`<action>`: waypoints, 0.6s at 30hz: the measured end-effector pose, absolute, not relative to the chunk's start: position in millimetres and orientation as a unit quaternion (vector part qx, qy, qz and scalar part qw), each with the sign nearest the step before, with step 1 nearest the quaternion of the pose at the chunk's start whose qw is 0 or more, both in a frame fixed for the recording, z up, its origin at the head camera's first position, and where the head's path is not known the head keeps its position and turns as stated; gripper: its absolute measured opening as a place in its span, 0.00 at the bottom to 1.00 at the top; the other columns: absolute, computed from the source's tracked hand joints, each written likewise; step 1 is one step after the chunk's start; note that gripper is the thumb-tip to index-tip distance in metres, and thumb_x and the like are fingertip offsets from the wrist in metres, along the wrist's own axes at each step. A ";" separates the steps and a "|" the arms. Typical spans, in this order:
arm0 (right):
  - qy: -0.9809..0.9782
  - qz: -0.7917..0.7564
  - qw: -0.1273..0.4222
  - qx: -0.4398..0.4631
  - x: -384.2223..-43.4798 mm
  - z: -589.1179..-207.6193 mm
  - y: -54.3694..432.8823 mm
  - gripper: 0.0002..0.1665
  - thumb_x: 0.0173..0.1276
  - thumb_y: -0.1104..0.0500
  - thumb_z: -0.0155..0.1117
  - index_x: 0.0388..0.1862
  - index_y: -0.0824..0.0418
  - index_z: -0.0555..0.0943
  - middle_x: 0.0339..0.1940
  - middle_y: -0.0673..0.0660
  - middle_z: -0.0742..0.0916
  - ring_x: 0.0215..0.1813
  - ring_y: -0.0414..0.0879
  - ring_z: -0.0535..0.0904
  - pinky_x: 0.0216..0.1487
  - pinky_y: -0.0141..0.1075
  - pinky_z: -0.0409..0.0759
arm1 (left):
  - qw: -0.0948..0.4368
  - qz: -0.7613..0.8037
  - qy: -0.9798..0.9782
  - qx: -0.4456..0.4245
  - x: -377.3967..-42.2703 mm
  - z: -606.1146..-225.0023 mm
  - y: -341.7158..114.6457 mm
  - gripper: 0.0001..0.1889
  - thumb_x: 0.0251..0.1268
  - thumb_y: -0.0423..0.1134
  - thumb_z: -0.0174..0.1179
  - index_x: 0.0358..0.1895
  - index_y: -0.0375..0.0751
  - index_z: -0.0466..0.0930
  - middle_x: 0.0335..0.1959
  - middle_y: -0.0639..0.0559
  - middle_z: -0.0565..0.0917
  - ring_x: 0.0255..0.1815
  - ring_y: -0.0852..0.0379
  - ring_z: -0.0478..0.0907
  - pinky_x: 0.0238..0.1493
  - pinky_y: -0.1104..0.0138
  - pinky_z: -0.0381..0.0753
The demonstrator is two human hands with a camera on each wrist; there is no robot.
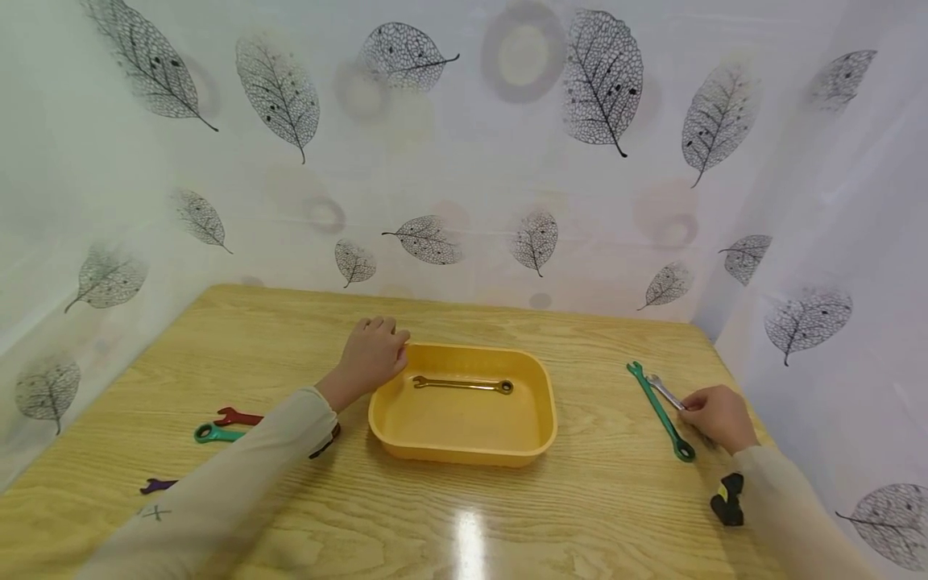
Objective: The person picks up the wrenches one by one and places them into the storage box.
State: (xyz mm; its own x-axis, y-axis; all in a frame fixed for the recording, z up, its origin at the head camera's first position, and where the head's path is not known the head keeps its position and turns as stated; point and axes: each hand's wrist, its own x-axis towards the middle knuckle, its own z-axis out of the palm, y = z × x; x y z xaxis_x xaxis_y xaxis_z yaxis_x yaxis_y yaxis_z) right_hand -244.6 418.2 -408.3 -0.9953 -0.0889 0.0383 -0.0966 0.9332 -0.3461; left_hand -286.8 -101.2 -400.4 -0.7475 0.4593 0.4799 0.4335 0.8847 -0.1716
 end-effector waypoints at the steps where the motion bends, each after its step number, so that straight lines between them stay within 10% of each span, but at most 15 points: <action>1: -0.983 0.179 0.011 0.042 -244.2 -408.2 418.7 0.13 0.57 0.64 0.65 0.34 0.76 0.83 0.26 0.64 0.86 0.24 0.43 0.77 0.26 0.40 0.76 | 0.262 0.024 -0.935 -0.239 -286.8 -400.4 -101.2 0.06 0.56 0.40 0.59 0.33 0.43 0.81 0.30 0.45 0.80 0.34 0.48 0.77 0.40 0.57 0.75; 18: -0.983 0.185 0.013 0.018 -242.8 -399.5 425.9 0.16 0.57 0.61 0.65 0.35 0.76 0.82 0.27 0.65 0.86 0.25 0.43 0.76 0.24 0.37 0.74 | 0.254 0.020 -0.938 -0.236 -284.3 -398.5 -100.3 0.05 0.57 0.40 0.59 0.32 0.43 0.80 0.32 0.44 0.80 0.36 0.47 0.77 0.42 0.56 0.75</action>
